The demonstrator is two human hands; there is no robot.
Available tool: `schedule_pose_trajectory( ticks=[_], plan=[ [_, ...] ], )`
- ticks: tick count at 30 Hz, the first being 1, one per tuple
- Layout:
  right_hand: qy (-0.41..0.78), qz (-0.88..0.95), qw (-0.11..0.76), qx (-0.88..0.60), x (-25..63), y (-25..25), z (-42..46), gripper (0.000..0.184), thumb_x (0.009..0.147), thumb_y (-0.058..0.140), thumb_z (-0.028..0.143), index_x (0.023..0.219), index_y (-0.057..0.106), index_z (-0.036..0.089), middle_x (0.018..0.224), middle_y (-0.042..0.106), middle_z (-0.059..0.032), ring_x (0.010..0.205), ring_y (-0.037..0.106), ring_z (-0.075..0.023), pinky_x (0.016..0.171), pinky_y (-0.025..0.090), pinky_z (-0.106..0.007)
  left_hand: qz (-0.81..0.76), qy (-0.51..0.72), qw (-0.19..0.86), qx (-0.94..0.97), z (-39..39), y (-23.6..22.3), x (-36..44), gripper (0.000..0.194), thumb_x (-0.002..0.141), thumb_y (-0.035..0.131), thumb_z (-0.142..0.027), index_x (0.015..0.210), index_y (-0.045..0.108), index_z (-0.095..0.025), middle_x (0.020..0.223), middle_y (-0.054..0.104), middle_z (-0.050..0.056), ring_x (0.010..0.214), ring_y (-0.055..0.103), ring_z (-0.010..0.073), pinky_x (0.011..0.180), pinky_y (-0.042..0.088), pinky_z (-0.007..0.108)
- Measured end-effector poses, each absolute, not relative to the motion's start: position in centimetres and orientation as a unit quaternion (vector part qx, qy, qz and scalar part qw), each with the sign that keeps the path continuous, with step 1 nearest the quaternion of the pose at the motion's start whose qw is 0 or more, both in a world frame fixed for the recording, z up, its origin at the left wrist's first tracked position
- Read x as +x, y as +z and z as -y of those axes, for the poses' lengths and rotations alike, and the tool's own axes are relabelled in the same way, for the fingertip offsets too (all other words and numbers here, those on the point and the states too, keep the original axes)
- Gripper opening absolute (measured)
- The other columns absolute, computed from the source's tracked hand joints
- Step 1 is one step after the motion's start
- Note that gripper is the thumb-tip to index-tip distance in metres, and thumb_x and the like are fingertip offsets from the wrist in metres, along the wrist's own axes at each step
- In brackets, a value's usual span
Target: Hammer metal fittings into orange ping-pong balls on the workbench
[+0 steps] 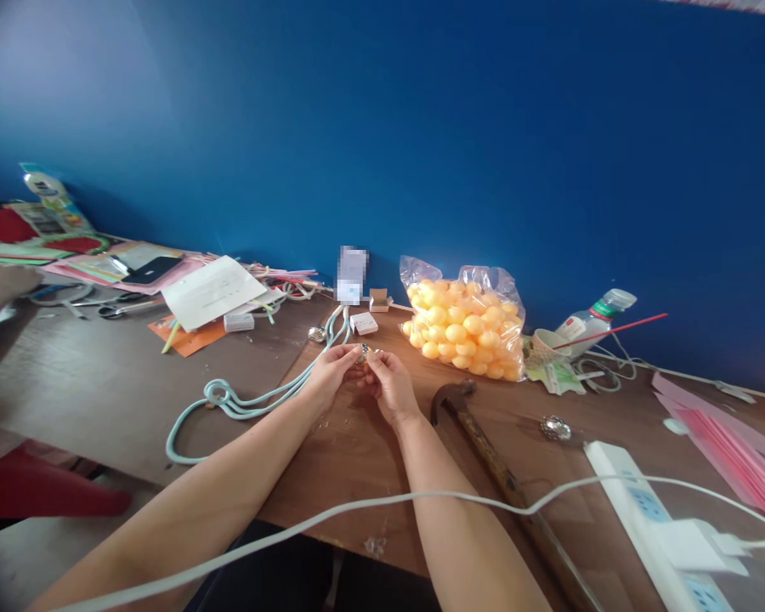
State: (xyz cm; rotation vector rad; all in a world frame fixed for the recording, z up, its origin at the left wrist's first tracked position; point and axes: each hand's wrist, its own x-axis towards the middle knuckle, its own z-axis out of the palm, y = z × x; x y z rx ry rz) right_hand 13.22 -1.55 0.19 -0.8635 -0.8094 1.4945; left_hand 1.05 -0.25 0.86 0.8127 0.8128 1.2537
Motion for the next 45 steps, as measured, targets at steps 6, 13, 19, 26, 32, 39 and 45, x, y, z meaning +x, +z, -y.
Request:
schedule_pose_trajectory(
  ticks=[6,13,19,26,32,39,45],
  plan=[
    [0.644,0.352,0.561,-0.383,13.3,-0.1,1.4,0.037,0.059,0.085,0.038,0.074,0.056,0.020,0.060,0.058,0.0047,0.047,0.047,-0.0070,0.048,0.048,-0.023,-0.367,0.557,0.640,0.381,0.3,0.6,1.2,0.033,0.068,0.078,-0.036,0.084,0.067,-0.009,0.075,0.068,0.006,0.060,0.063,0.0109,0.063,0.055,0.025],
    [0.587,0.400,0.575,-0.406,13.1,-0.7,1.3,0.037,0.065,0.080,0.044,0.080,0.054,0.023,0.060,0.059,0.0061,0.045,0.046,-0.0082,0.046,0.047,-0.025,-0.369,0.557,0.648,0.367,0.2,0.4,1.5,0.034,0.069,0.078,-0.037,0.083,0.067,-0.009,0.074,0.067,0.006,0.060,0.063,0.0101,0.063,0.055,0.024],
    [0.485,0.474,0.589,-0.440,13.8,-0.5,1.6,0.034,0.076,0.068,0.054,0.079,0.056,0.023,0.062,0.060,0.0028,0.046,0.050,-0.0115,0.045,0.043,-0.027,-0.333,0.540,0.714,0.296,-0.3,0.1,1.1,0.024,0.072,0.077,-0.027,0.085,0.067,-0.010,0.078,0.068,0.006,0.062,0.064,0.0100,0.064,0.055,0.022],
    [0.320,0.504,0.655,-0.463,14.7,2.5,1.4,0.036,0.080,0.060,0.056,0.078,0.052,0.021,0.062,0.059,0.0038,0.043,0.047,-0.0081,0.044,0.042,-0.023,-0.335,0.522,0.750,0.231,-1.1,0.3,0.5,0.013,0.086,0.060,-0.018,0.090,0.064,-0.006,0.076,0.068,0.011,0.060,0.064,0.0113,0.061,0.055,0.022],
    [0.255,0.613,0.550,-0.506,16.1,6.9,3.5,0.034,0.081,0.060,0.053,0.079,0.055,0.020,0.066,0.061,0.0014,0.045,0.052,-0.0094,0.046,0.044,-0.023,-0.306,0.516,0.760,0.248,-1.2,-0.3,0.1,0.014,0.085,0.062,-0.018,0.093,0.065,-0.007,0.080,0.069,0.011,0.064,0.066,0.0120,0.063,0.055,0.021],
    [0.111,0.654,0.371,-0.650,24.9,4.7,9.4,0.027,0.086,0.053,0.047,0.086,0.062,0.022,0.075,0.067,-0.0024,0.066,0.064,-0.0185,0.065,0.051,-0.031,-0.315,0.523,0.741,0.279,-1.1,-0.3,0.3,0.015,0.077,0.072,-0.018,0.084,0.065,-0.006,0.076,0.067,0.009,0.059,0.063,0.0101,0.058,0.054,0.020],
    [-0.044,0.613,0.211,-0.760,30.9,0.1,14.2,0.032,0.084,0.055,0.044,0.100,0.061,0.018,0.100,0.067,-0.0129,0.089,0.065,-0.0257,0.076,0.048,-0.036,-0.336,0.514,0.740,0.273,-1.0,0.1,0.6,0.016,0.081,0.069,-0.020,0.086,0.065,-0.005,0.076,0.068,0.010,0.058,0.062,0.0095,0.056,0.053,0.019]
  ],
)
